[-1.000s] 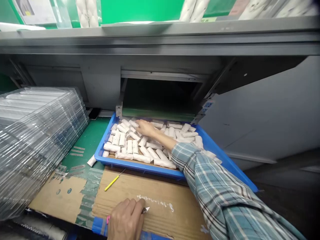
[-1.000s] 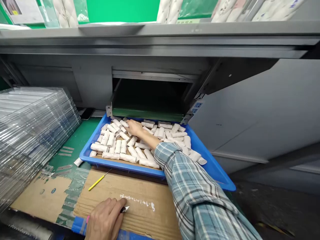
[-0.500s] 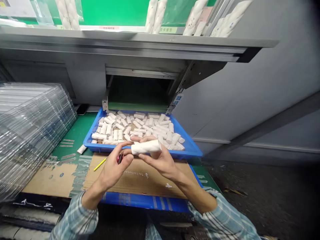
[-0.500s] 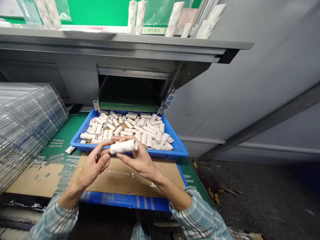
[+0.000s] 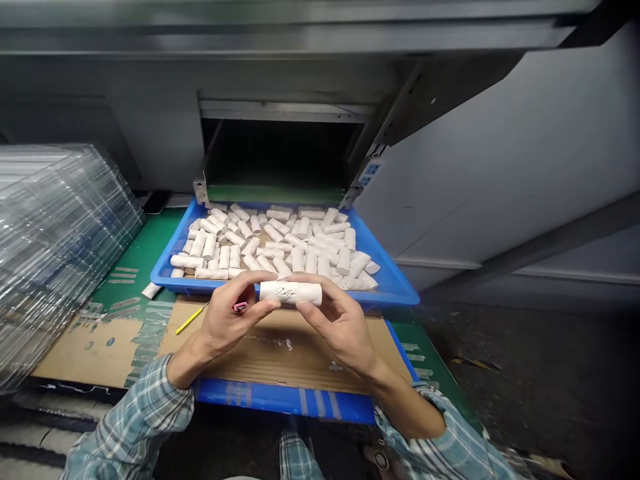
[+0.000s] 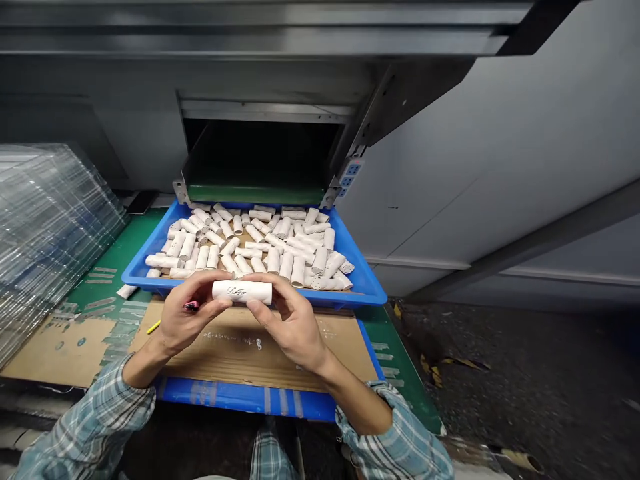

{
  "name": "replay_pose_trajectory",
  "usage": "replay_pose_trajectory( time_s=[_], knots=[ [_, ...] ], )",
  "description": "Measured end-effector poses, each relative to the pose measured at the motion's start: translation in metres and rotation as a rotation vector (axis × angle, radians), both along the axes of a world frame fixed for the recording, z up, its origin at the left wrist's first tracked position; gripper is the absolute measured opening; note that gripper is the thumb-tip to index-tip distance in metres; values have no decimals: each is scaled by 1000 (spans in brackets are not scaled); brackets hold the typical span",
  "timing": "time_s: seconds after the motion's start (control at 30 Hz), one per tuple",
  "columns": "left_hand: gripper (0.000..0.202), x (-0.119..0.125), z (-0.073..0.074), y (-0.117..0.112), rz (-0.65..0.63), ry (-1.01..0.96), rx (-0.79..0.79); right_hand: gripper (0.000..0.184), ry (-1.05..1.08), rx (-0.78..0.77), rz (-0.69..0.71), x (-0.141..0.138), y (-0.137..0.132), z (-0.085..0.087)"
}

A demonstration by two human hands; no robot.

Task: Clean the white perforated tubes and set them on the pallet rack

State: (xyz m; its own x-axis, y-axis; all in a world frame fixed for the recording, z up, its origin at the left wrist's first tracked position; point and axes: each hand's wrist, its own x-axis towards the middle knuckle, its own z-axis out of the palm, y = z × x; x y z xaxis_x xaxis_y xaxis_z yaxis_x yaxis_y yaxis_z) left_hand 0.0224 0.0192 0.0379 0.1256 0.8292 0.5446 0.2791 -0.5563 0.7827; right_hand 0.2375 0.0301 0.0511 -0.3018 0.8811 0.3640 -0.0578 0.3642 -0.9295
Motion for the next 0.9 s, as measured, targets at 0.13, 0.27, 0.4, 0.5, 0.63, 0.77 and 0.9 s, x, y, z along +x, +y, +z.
replay_pose_trajectory(
  time_s=[0.13,0.27,0.4,0.5,0.63,0.77,0.9],
  knots=[
    [38,1,0,1,5,19,7,32,-17,-21,-12,-1,-2,3],
    [32,0,0,0,-13,47,46,31,33,-68,28,-5,-4,4],
    [28,2,0,-2,-61,96,151,25,102,-111,-16,-11,-4,-3],
    [27,6,-2,0,-122,129,227,35,146,-134,-50,-12,-1,-9],
    [27,6,0,-2,-37,142,151,34,117,-124,19,-9,0,-12],
    [37,-17,11,-24,93,371,49,32,69,-153,5,-6,-1,-11],
    [23,-57,2,-64,503,737,-149,29,105,-156,22,-6,-6,-8]
  ],
)
